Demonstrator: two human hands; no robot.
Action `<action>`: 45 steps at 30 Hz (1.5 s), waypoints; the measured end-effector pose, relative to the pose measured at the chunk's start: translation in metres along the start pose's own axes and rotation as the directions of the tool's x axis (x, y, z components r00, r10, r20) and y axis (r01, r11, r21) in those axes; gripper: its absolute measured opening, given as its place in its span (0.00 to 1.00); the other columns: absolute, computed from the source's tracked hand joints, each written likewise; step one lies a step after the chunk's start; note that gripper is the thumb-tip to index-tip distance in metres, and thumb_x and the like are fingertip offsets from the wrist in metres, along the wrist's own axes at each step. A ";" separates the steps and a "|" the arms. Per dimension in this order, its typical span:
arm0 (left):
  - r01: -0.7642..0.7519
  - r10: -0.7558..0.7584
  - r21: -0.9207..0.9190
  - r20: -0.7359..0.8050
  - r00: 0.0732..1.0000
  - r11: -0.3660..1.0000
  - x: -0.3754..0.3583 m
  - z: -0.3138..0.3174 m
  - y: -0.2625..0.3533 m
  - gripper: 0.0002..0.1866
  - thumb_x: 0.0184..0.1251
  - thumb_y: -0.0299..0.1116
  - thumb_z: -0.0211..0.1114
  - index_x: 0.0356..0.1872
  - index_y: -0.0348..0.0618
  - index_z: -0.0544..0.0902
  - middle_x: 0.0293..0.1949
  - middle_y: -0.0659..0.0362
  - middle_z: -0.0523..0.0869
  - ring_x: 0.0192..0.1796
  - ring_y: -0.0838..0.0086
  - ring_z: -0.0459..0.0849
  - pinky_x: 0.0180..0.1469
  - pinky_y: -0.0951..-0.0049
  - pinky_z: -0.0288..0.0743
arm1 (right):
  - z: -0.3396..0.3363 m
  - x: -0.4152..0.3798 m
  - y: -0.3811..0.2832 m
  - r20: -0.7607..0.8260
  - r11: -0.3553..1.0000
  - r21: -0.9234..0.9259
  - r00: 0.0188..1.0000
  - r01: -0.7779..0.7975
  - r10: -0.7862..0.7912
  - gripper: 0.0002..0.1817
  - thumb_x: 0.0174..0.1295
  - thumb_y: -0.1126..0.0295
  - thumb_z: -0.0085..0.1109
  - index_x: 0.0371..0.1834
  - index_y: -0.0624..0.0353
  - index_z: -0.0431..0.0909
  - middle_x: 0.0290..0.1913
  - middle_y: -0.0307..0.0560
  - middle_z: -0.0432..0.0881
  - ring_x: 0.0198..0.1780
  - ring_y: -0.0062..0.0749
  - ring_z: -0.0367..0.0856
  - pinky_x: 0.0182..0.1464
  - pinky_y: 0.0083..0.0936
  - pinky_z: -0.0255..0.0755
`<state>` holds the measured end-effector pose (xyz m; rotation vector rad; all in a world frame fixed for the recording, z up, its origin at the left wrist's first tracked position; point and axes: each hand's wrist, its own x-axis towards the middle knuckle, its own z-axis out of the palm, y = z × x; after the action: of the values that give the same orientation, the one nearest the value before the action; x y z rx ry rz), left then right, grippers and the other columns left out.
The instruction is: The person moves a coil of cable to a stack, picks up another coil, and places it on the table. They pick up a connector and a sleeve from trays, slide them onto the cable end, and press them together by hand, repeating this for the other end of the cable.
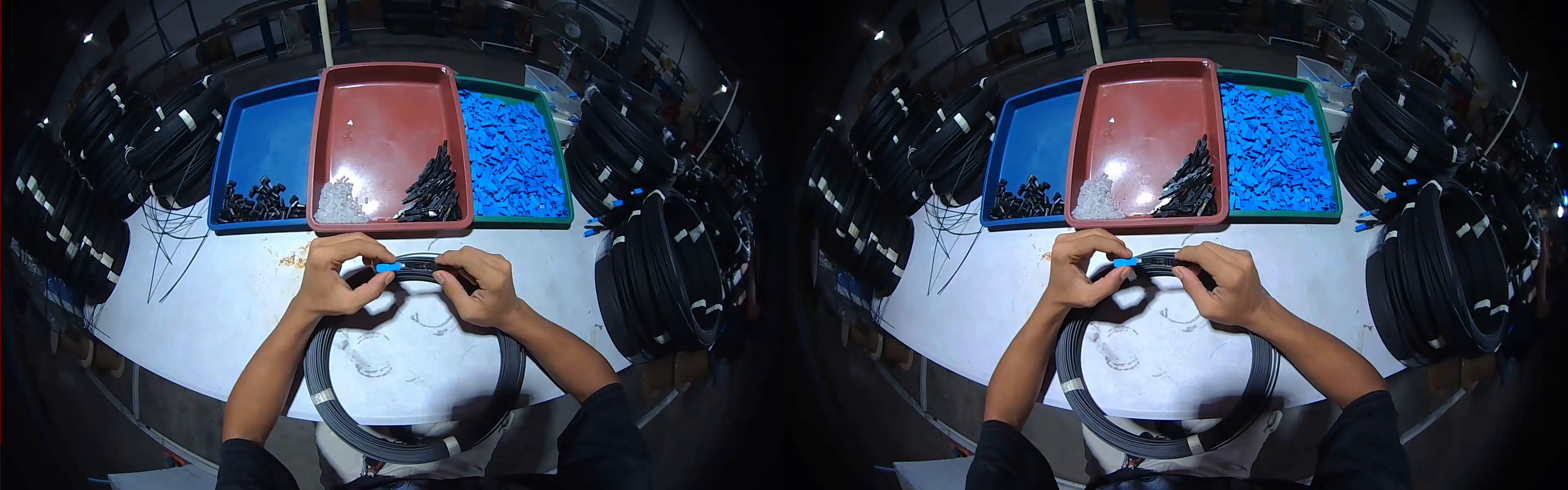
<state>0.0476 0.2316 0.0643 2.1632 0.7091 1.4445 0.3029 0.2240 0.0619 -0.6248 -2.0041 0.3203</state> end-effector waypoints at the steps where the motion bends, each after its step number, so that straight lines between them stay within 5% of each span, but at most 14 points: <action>1: 0.020 -0.020 -0.024 0.001 1.000 1.000 -0.001 0.001 -0.001 0.10 0.52 0.23 0.76 0.37 0.34 0.90 0.32 0.54 0.91 0.31 0.74 0.87 0.36 0.76 0.80 | 0.001 0.000 0.001 -0.002 1.000 -0.001 1.000 -0.003 0.003 0.09 0.57 0.79 0.71 0.39 0.66 0.82 0.29 0.50 0.84 0.25 0.36 0.84 0.27 0.28 0.75; 3: 0.041 -0.041 -0.049 0.002 0.999 0.998 -0.002 0.001 -0.002 0.10 0.52 0.22 0.76 0.37 0.34 0.90 0.31 0.54 0.91 0.30 0.75 0.86 0.35 0.76 0.80 | 0.002 0.000 0.003 -0.027 0.999 0.005 0.999 0.041 -0.041 0.09 0.58 0.80 0.70 0.41 0.66 0.83 0.27 0.48 0.84 0.20 0.27 0.78 0.23 0.24 0.68; 7: 0.132 -0.133 -0.105 -0.010 0.991 0.986 -0.004 0.004 -0.001 0.10 0.53 0.22 0.77 0.38 0.35 0.91 0.30 0.56 0.91 0.29 0.77 0.85 0.34 0.78 0.78 | 0.002 -0.001 0.004 -0.020 0.999 -0.008 0.999 0.041 -0.041 0.09 0.58 0.80 0.71 0.40 0.66 0.83 0.26 0.48 0.84 0.20 0.28 0.78 0.23 0.24 0.68; 15: 0.130 -0.128 -0.021 0.083 0.988 0.991 -0.002 0.007 0.004 0.10 0.54 0.24 0.79 0.39 0.38 0.92 0.26 0.58 0.90 0.25 0.78 0.85 0.31 0.79 0.77 | 0.003 -0.002 0.009 0.031 0.983 -0.079 0.986 0.164 -0.162 0.11 0.54 0.79 0.75 0.39 0.66 0.84 0.27 0.51 0.84 0.23 0.38 0.81 0.27 0.30 0.73; 21: 0.109 -0.114 0.063 0.080 0.990 0.992 -0.002 0.011 0.009 0.10 0.56 0.27 0.80 0.39 0.38 0.93 0.26 0.57 0.90 0.25 0.79 0.85 0.28 0.80 0.76 | 0.003 -0.003 0.006 0.020 0.992 -0.073 0.995 0.101 -0.100 0.10 0.54 0.77 0.73 0.36 0.62 0.82 0.27 0.48 0.81 0.27 0.43 0.82 0.29 0.35 0.75; 33: 0.066 -0.069 0.024 0.112 0.991 0.998 -0.005 0.014 0.007 0.08 0.54 0.27 0.81 0.34 0.38 0.92 0.31 0.54 0.93 0.27 0.77 0.87 0.29 0.79 0.78 | 0.006 -0.005 0.010 0.043 0.988 -0.007 0.987 0.153 -0.153 0.11 0.53 0.80 0.72 0.36 0.65 0.79 0.28 0.50 0.81 0.28 0.45 0.83 0.30 0.35 0.76; 45: 0.193 -0.193 0.013 0.150 0.970 0.981 -0.006 0.015 0.013 0.07 0.55 0.27 0.81 0.33 0.37 0.92 0.26 0.56 0.91 0.23 0.81 0.85 0.26 0.81 0.75 | 0.004 -0.007 0.010 0.081 0.994 0.013 0.990 0.112 -0.113 0.10 0.52 0.80 0.72 0.36 0.65 0.79 0.27 0.50 0.81 0.27 0.44 0.83 0.28 0.34 0.76</action>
<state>0.0622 0.2169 0.0626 2.1100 0.8369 1.1692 0.3049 0.2284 0.0508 -0.4985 -2.1062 0.2900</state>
